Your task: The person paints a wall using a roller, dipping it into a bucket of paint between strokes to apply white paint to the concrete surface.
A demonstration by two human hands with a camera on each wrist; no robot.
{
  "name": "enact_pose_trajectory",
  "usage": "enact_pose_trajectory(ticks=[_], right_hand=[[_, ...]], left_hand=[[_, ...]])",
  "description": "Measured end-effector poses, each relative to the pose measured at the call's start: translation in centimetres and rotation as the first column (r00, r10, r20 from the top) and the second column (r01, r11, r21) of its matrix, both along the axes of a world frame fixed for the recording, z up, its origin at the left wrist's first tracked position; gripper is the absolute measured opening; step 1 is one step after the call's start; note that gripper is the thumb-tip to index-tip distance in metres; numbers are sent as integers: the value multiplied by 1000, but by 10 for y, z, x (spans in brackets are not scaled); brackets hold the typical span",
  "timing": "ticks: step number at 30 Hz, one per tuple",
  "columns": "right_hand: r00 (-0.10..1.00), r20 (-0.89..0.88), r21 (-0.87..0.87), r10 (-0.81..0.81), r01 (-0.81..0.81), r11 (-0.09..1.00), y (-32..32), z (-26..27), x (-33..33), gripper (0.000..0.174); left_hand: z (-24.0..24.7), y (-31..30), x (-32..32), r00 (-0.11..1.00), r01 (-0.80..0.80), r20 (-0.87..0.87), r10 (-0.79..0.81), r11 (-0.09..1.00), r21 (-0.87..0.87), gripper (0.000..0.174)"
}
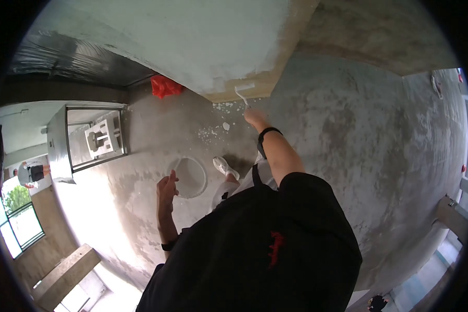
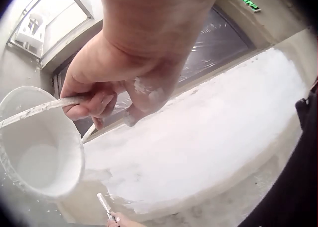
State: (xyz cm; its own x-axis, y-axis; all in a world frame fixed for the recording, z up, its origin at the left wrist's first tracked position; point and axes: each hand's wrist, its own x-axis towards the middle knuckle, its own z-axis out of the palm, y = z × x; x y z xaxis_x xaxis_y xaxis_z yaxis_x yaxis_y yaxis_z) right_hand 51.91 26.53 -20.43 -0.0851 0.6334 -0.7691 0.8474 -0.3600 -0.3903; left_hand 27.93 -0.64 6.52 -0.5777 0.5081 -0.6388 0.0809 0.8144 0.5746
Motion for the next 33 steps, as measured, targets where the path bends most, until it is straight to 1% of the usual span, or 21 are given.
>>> enact_pose_trajectory(ticks=[2, 4, 6, 7, 8, 10, 12, 14, 15, 17, 18, 20, 21, 22, 23, 24, 26, 28, 30, 32, 33], right_hand=[[968, -130, 105, 213, -200, 974, 14, -16, -8, 55], [969, -144, 112, 200, -185, 976, 28, -46, -17, 53], [969, -161, 119, 189, -171, 978, 26, -33, -26, 51], [983, -178, 48, -40, 49, 998, 22, 6, -28, 50], [947, -177, -22, -266, 267, 964, 18, 40, -27, 50], [941, -201, 22, -271, 281, 959, 9, 68, -19, 50], [934, -224, 69, -278, 299, 952, 2, 96, -10, 50], [928, -215, 147, -305, 339, 929, -5, 127, 2, 59], [934, -200, 154, -296, 328, 932, -7, 127, 12, 59], [945, -201, 319, -259, 313, 895, -12, 128, 30, 59], [951, -186, 326, -248, 298, 897, -17, 148, 34, 59], [864, -351, 160, -361, 435, 886, -29, 218, 37, 55], [875, -338, 175, -346, 420, 891, -34, 233, 39, 55], [821, -430, 152, -375, 475, 867, -39, 247, 42, 50], [760, -514, 121, -398, 524, 843, -45, 260, 46, 45], [779, -500, 139, -379, 504, 852, -50, 276, 49, 45], [705, -544, 137, -455, 610, 781, -58, 308, 53, 44], [736, -508, 193, -448, 604, 773, -65, 344, 58, 44], [768, -466, 248, -440, 590, 768, -65, 362, 65, 43], [774, -463, 163, -432, 554, 817, -58, 373, 65, 44], [790, -449, 172, -418, 535, 827, -56, 369, 61, 44]], left_hand=[[1, 1, 1, 1000, -14, 16, 14, 1000, 0, 49], [2, 1, 3, 999, -40, 29, 40, 999, 1, 49], [0, 3, 3, 1000, 3, 13, -3, 1000, 20, 49], [0, 4, 2, 1000, -10, 22, 9, 1000, 18, 49], [-2, 6, 2, 1000, 7, 20, -7, 1000, 24, 48], [-8, 6, 1, 999, 4, 32, -5, 1000, 29, 48], [-13, 11, -1, 999, 43, -18, -43, 999, 12, 50], [-13, 17, -2, 999, 39, -13, -39, 999, -8, 50], [-16, 18, -3, 998, 60, -29, -60, 998, 16, 51], [-23, 22, -7, 993, 97, -70, -96, 995, 11, 53], [-23, 24, -7, 995, 85, -54, -85, 996, 14, 53], [-20, 32, -9, 986, 132, -107, -129, 991, 27, 54], [-21, 35, -9, 986, 130, -115, -121, 989, 72, 55], [-25, 36, -11, 990, 112, -97, -103, 990, 85, 55], [-30, 36, -14, 983, 150, -124, -136, 982, 114, 55], [-31, 38, -15, 975, 186, -152, -165, 972, 140, 55], [-29, 42, -16, 976, 179, -155, -153, 969, 171, 55], [-29, 43, -17, 963, 226, -191, -190, 955, 191, 56], [-30, 43, -21, 973, 204, -150, -173, 952, 228, 58], [-34, 45, -28, 968, 233, -149, -203, 947, 223, 59], [-33, 46, -31, 974, 211, -131, -185, 951, 226, 59]])
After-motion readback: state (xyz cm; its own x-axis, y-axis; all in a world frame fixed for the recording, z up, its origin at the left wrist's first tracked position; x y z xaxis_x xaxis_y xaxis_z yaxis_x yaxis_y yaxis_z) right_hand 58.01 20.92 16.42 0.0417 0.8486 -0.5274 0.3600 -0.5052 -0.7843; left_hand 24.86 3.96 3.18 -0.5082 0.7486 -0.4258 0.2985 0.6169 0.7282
